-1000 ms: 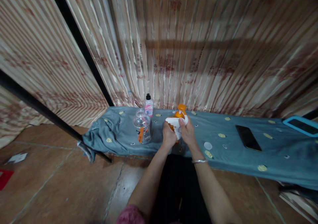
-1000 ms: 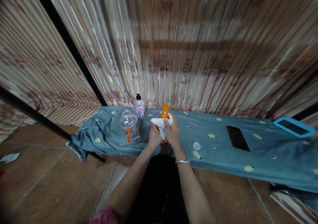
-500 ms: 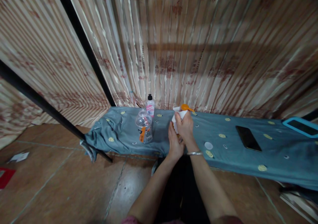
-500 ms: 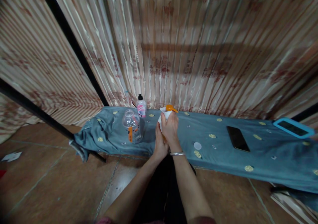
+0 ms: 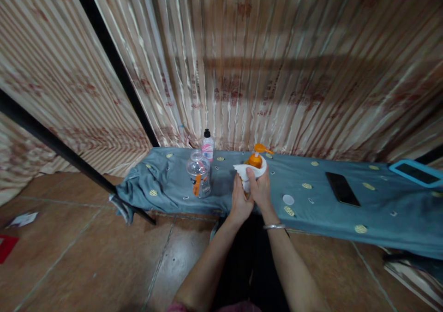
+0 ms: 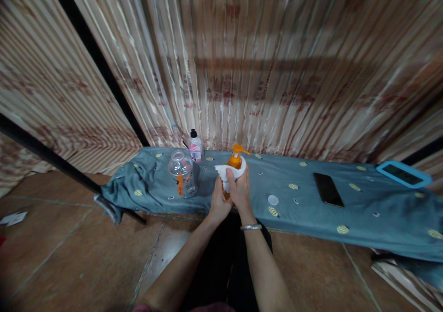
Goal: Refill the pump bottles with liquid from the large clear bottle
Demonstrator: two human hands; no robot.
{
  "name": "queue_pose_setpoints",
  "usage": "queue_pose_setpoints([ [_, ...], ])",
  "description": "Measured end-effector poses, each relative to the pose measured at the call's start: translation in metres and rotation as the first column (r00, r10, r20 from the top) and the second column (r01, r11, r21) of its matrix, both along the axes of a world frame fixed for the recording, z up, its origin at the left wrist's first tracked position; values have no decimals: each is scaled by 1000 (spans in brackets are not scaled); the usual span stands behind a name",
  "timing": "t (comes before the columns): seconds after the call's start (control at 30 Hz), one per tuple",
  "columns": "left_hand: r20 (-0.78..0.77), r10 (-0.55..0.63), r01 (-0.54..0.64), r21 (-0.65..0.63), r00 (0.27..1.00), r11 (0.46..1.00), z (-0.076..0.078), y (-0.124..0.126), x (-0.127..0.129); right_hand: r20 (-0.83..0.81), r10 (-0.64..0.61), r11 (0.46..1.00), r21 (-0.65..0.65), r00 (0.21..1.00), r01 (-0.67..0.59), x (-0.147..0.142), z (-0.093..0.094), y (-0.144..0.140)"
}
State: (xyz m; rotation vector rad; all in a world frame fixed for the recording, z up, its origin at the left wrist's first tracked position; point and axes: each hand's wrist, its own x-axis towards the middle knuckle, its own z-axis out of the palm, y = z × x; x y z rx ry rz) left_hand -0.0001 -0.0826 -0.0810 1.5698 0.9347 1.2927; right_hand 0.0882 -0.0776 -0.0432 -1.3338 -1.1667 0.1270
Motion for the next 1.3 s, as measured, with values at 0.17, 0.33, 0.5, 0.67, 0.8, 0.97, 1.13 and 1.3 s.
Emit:
queue_pose_setpoints([
  [0.17, 9, -51, 51, 8, 999, 999, -1, -9, 0, 11, 60, 997, -51, 998, -60, 7, 7, -6],
  [0.33, -37, -76, 76, 3, 996, 997, -8, -40, 12, 46, 44, 981, -192, 998, -35, 27, 27, 15],
  [0.5, -43, -120, 121, 44, 992, 992, -9, -54, 19, 43, -9, 963, -267, 999, 20, 36, 29, 29],
  [0.67, -19, -84, 85, 46, 996, 995, -12, -45, 13, -2, -51, 967, -250, 999, 49, 32, 19, 21],
  [0.8, -29, -53, 54, 47, 998, 997, -15, -36, 9, -56, -49, 973, -227, 997, 35, 28, 11, 10],
  [0.97, -46, -4, 6, 38, 999, 999, -10, -27, 3, -103, -34, 986, -168, 994, 16, 25, -1, 1],
  [1.13, 0, -14, 14, -44, 1000, 999, 3, -13, -8, -112, -3, 987, -160, 994, -15, 27, -11, -10],
  [1.3, 38, -45, 47, -47, 998, 998, 10, -3, -10, -66, 64, 982, -175, 996, -74, 30, -1, -21],
])
